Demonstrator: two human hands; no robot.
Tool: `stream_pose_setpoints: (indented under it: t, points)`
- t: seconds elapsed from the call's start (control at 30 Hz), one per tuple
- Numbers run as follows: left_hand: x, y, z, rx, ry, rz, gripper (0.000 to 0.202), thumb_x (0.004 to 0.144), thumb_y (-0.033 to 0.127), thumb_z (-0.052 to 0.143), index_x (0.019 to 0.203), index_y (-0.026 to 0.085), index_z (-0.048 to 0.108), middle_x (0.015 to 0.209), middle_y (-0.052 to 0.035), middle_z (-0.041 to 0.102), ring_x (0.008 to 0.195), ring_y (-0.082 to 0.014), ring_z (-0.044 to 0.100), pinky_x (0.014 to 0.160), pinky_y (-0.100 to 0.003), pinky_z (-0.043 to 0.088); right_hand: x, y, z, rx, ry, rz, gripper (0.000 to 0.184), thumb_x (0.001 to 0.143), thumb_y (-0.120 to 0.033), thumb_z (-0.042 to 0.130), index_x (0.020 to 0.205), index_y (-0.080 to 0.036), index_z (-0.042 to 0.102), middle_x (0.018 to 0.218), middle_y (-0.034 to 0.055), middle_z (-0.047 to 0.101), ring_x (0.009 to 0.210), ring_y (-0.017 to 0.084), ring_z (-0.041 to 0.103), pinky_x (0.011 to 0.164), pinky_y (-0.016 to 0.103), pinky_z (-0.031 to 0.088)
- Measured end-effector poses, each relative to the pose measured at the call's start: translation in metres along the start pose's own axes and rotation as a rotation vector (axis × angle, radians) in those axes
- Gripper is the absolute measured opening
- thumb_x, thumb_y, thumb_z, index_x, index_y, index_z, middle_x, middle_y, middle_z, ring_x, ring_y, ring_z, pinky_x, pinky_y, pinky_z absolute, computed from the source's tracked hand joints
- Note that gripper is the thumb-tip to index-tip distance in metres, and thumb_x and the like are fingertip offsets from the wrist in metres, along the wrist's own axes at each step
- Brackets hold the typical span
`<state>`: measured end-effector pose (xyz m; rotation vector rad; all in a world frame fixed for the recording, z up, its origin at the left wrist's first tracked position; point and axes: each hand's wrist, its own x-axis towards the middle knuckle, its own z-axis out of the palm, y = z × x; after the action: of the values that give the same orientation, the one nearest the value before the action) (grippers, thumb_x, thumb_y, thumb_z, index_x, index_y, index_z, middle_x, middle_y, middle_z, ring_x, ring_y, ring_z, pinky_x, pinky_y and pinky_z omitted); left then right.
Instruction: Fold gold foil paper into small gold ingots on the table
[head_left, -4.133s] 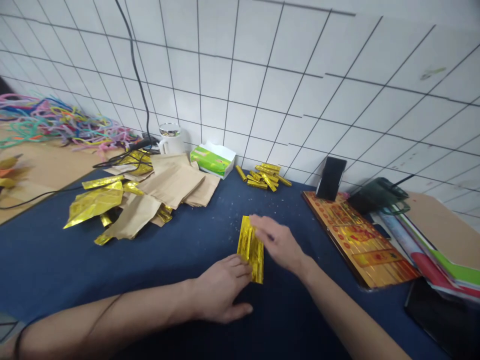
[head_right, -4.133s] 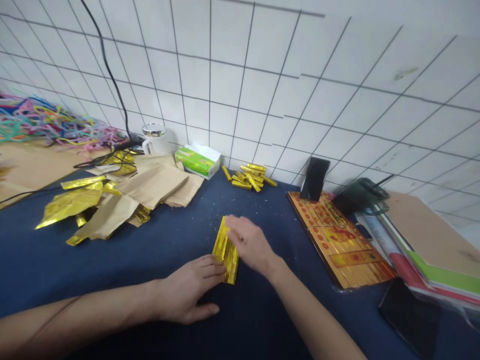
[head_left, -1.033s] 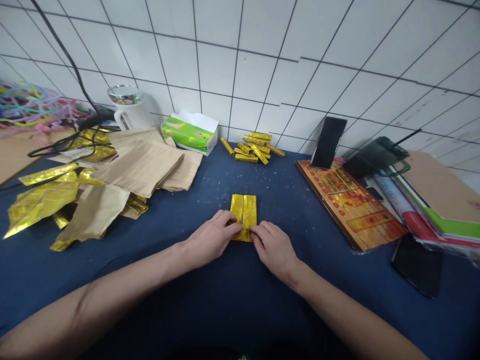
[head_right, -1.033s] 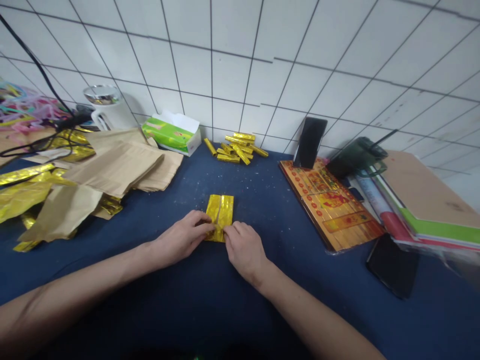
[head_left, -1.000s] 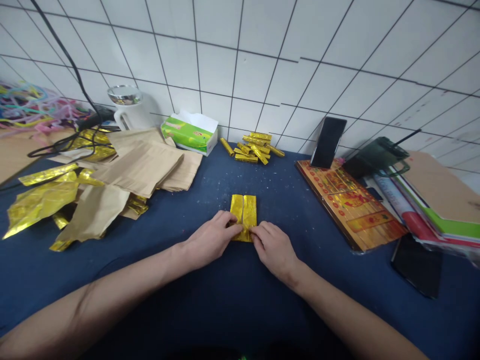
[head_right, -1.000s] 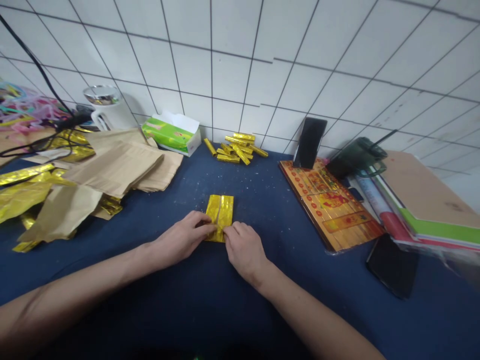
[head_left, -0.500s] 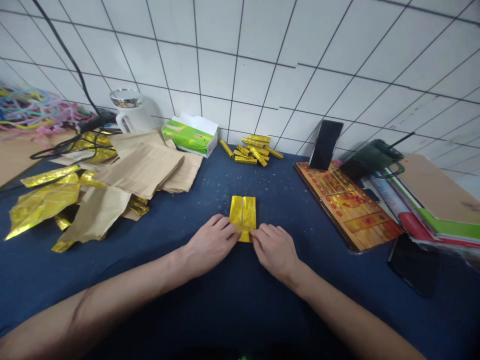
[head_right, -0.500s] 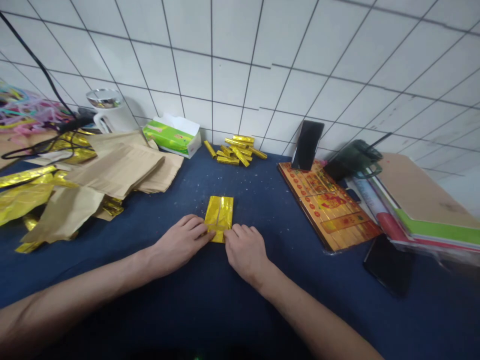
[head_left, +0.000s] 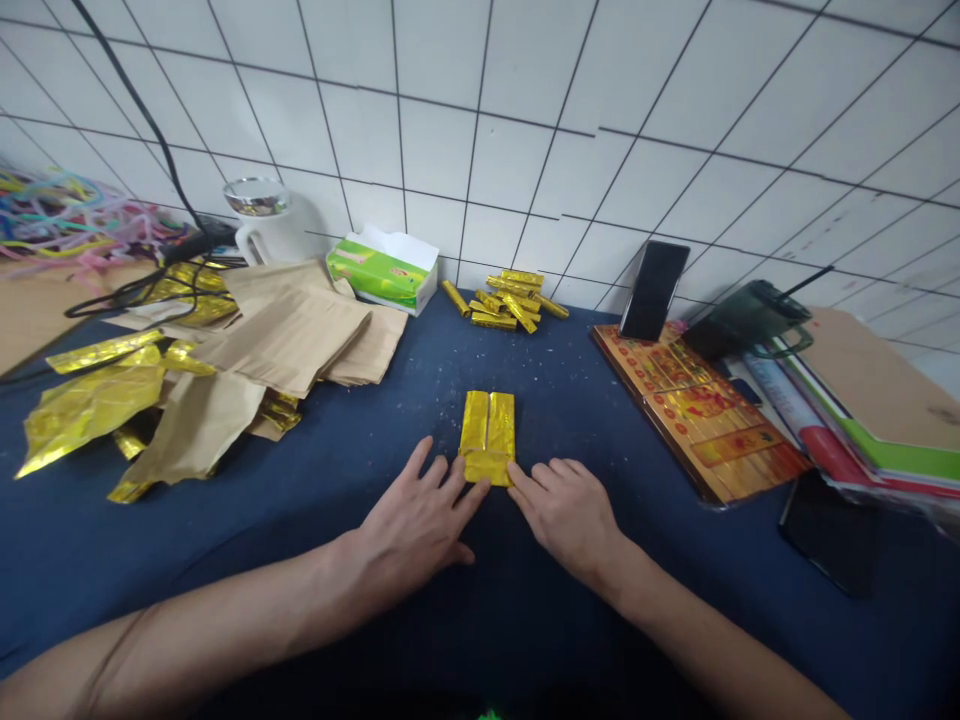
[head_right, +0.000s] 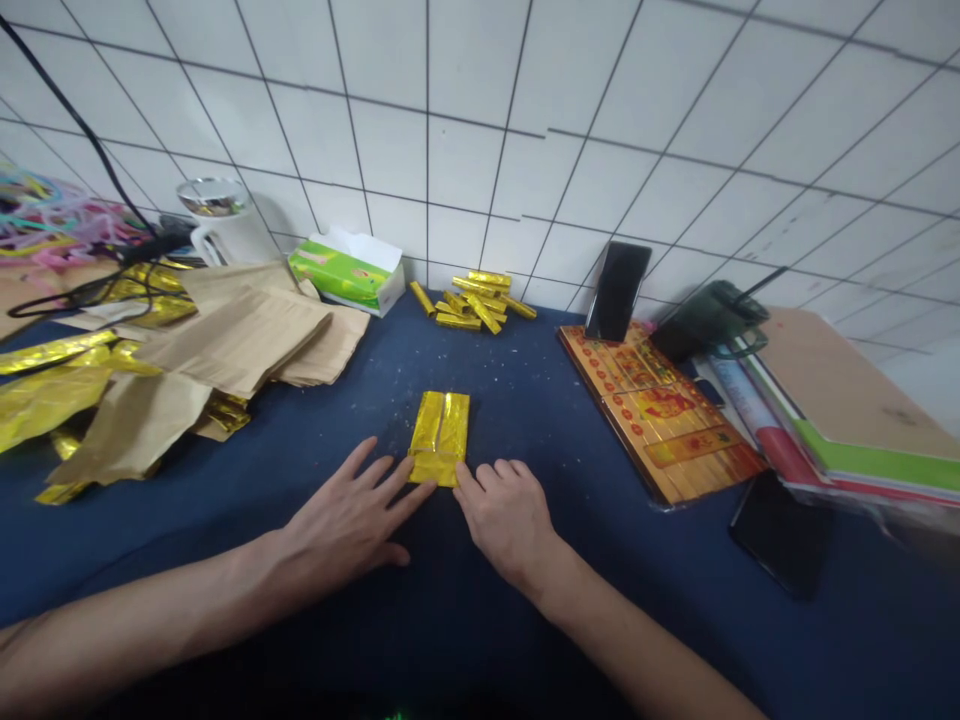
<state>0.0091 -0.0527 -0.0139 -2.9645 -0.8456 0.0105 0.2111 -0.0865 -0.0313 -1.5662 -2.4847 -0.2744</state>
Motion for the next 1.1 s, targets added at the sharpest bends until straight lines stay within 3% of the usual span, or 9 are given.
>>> stream_pose_setpoints:
  t: [0.13,0.23,0.3,0.4,0.6,0.87,1.0,1.1]
  points:
    - [0.001,-0.001,0.0,-0.015,0.01,0.001,0.068,0.064,0.057,0.061,0.12,0.021,0.046,0.109,-0.0113,0.056,0.099,-0.0286,0.05,0.097,-0.053,0.022,0.002,-0.004,-0.005,-0.003,-0.043,0.001,0.023,0.083,-0.022,0.048,0.098,-0.013,0.063,0.064,0.0047,0.059,0.063,0.017,0.051,0.06,0.032,0.037]
    - [0.002,-0.003,0.003,-0.01,0.038,-0.003,0.063,0.066,0.057,0.06,0.116,0.022,0.048,0.112,-0.0112,0.055,0.107,-0.0303,0.046,0.098,-0.054,0.019,0.003,-0.009,-0.01,0.027,-0.041,0.011,0.022,0.082,-0.025,0.049,0.094,-0.013,0.063,0.086,0.0106,0.063,0.083,0.023,0.054,0.075,0.04,0.04]
    - [0.003,-0.005,0.005,0.002,0.05,-0.004,0.057,0.067,0.056,0.059,0.111,0.021,0.051,0.115,-0.0114,0.053,0.112,-0.0313,0.042,0.099,-0.055,0.017,0.003,-0.013,-0.013,0.064,-0.023,-0.036,0.023,0.082,-0.026,0.049,0.095,-0.014,0.063,0.105,0.0123,0.06,0.103,0.027,0.048,0.091,0.048,0.032]
    - [0.004,-0.009,0.008,0.011,0.057,-0.019,0.053,0.072,0.056,0.054,0.108,0.016,0.053,0.119,-0.0132,0.052,0.117,-0.031,0.038,0.1,-0.054,0.016,0.0,-0.018,-0.012,0.119,-0.028,-0.164,0.026,0.084,-0.027,0.045,0.1,-0.014,0.061,0.111,0.0105,0.06,0.113,0.026,0.043,0.101,0.054,0.018]
    - [0.003,-0.011,0.01,-0.005,0.039,-0.02,0.077,0.072,0.067,0.042,0.126,0.012,0.04,0.125,-0.0157,0.048,0.121,-0.0323,0.034,0.101,-0.055,0.012,-0.006,-0.027,-0.01,0.055,-0.095,-0.263,0.039,0.086,-0.032,0.041,0.112,-0.006,0.055,0.116,0.017,0.057,0.115,0.028,0.043,0.101,0.054,0.018]
    - [0.003,-0.004,0.011,0.017,0.014,-0.003,0.084,0.069,0.071,0.038,0.125,0.009,0.043,0.129,-0.0206,0.043,0.123,-0.0324,0.031,0.101,-0.055,0.012,-0.01,-0.036,-0.004,-0.028,-0.191,-0.261,0.044,0.086,-0.033,0.041,0.115,-0.002,0.053,0.12,0.0203,0.053,0.115,0.031,0.043,0.1,0.052,0.024]
    - [0.003,-0.004,0.012,0.003,0.011,0.001,0.085,0.069,0.071,0.038,0.126,0.008,0.042,0.129,-0.0226,0.042,0.123,-0.0322,0.032,0.1,-0.053,0.014,-0.006,-0.026,-0.021,0.126,-0.29,-0.232,0.045,0.084,-0.038,0.045,0.116,-0.006,0.053,0.122,0.0178,0.052,0.117,0.03,0.042,0.1,0.05,0.024]
    - [0.002,-0.004,0.013,-0.027,0.017,0.007,0.09,0.065,0.075,0.036,0.128,0.01,0.04,0.129,-0.0242,0.04,0.123,-0.0346,0.032,0.099,-0.055,0.014,0.004,-0.013,-0.044,0.357,-0.4,-0.251,0.033,0.083,-0.04,0.047,0.105,-0.018,0.06,0.113,0.0068,0.061,0.114,0.023,0.047,0.103,0.044,0.024]
